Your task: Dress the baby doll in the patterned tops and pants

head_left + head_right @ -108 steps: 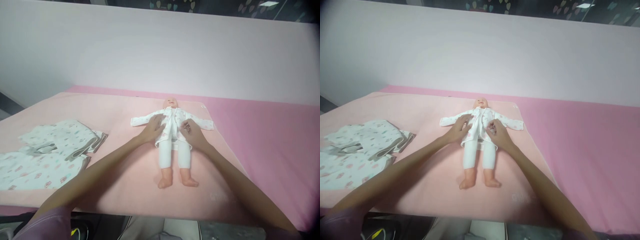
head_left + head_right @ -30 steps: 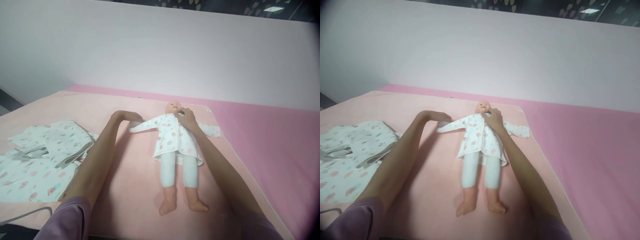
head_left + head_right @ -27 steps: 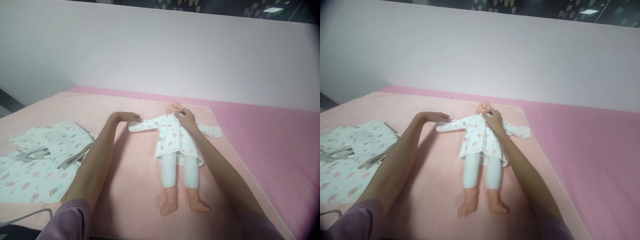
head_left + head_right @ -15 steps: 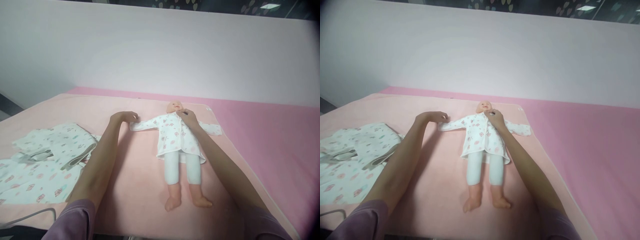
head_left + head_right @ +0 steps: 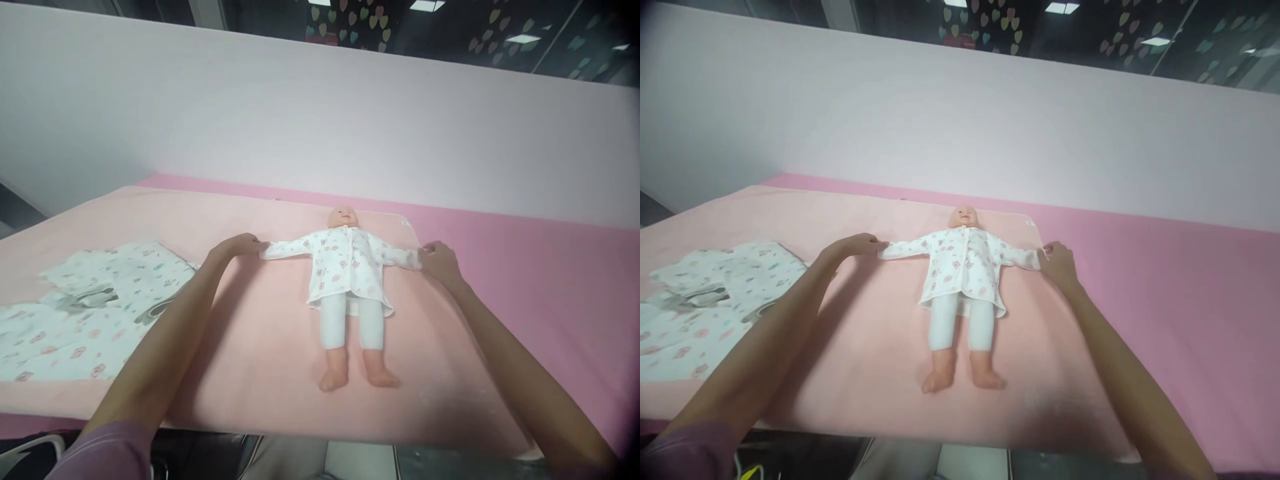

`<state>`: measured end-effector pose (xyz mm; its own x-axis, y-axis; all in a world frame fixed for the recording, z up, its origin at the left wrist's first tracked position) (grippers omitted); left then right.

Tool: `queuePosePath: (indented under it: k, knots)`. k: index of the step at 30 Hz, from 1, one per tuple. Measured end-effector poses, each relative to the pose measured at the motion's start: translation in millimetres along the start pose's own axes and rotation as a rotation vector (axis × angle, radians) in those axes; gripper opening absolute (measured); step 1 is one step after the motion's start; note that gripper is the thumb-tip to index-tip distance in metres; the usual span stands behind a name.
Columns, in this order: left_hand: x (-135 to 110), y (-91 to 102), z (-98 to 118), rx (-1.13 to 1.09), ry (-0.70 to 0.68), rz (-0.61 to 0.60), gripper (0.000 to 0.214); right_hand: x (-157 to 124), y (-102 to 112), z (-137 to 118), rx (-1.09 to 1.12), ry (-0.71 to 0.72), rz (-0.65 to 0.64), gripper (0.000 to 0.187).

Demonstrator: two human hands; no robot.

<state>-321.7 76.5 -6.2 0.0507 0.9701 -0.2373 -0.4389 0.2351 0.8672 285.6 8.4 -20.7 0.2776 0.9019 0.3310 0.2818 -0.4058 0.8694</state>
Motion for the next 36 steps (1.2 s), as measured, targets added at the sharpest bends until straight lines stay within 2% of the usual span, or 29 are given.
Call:
queuePosePath:
  k: [2,3,5,7,11,14,16,18,19,21,23,24,26,29,33,36]
  knots:
    - [-9,-2.9,6,-0.043,-0.005,-0.018,0.051,-5,0,32,-0.047,-0.15,-0.128,0.028]
    - [-12,-4.3,10,-0.072,-0.004,-0.007,0.047,-8,-1,40,-0.045,-0.186,-0.186,0.029]
    - [-16,-7.5,15,-0.136,-0.004,0.048,0.043,-11,-4,42,-0.023,-0.179,-0.262,0.03]
    - [-19,-11.8,16,-0.173,0.004,0.118,0.043,-11,-5,36,-0.011,-0.129,-0.276,0.028]
    - [-21,-21.3,11,-0.148,0.027,0.225,0.045,-9,-1,38,-0.041,-0.134,-0.223,0.024]
    - [-30,-22.4,13,-0.012,0.029,0.335,0.049,-15,5,42,-0.094,-0.143,-0.186,0.02]
    - [-43,-21.3,25,0.071,-0.035,0.457,0.047,-28,14,33,-0.134,-0.087,-0.085,0.016]
    - [-62,-25.8,47,0.052,-0.186,0.537,0.043,-49,25,10,-0.108,0.027,0.042,0.016]
    - [-73,-31.8,60,-0.001,-0.293,0.526,0.042,-63,30,-6,-0.056,0.095,0.072,0.018]
    - [-99,-51.0,88,-0.126,-0.538,0.403,0.041,-92,35,-41,0.11,0.237,0.001,0.022]
    - [-127,-75.1,111,-0.197,-0.742,0.238,0.041,-122,33,-77,0.268,0.412,-0.206,0.023]
    - [-139,-86.5,118,-0.204,-0.79,0.184,0.041,-136,31,-92,0.327,0.504,-0.311,0.022]
    - [-155,-106.1,124,-0.179,-0.806,0.14,0.04,-156,27,-112,0.406,0.641,-0.441,0.023]
    - [-164,-123.9,122,-0.164,-0.744,0.155,0.033,-163,16,-115,0.416,0.669,-0.432,0.024]
    - [-162,-124.8,119,-0.181,-0.711,0.21,0.018,-157,-1,-101,0.306,0.58,-0.413,0.017]
    - [-160,-118.7,116,-0.186,-0.718,0.172,0.019,-155,-2,-93,0.258,0.576,-0.432,0.018]
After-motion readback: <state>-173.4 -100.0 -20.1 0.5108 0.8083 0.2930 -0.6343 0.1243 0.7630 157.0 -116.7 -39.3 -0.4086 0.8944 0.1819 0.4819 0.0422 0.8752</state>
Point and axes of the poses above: each hand's wrist, its own x-axis towards the middle knuckle, its own y-axis out of the back of the hand, z = x × y, the point moved 5 cm from there along x, towards the middle knuckle, and after that the axes turned 10 degrees about -x, right-handed, at the moved point
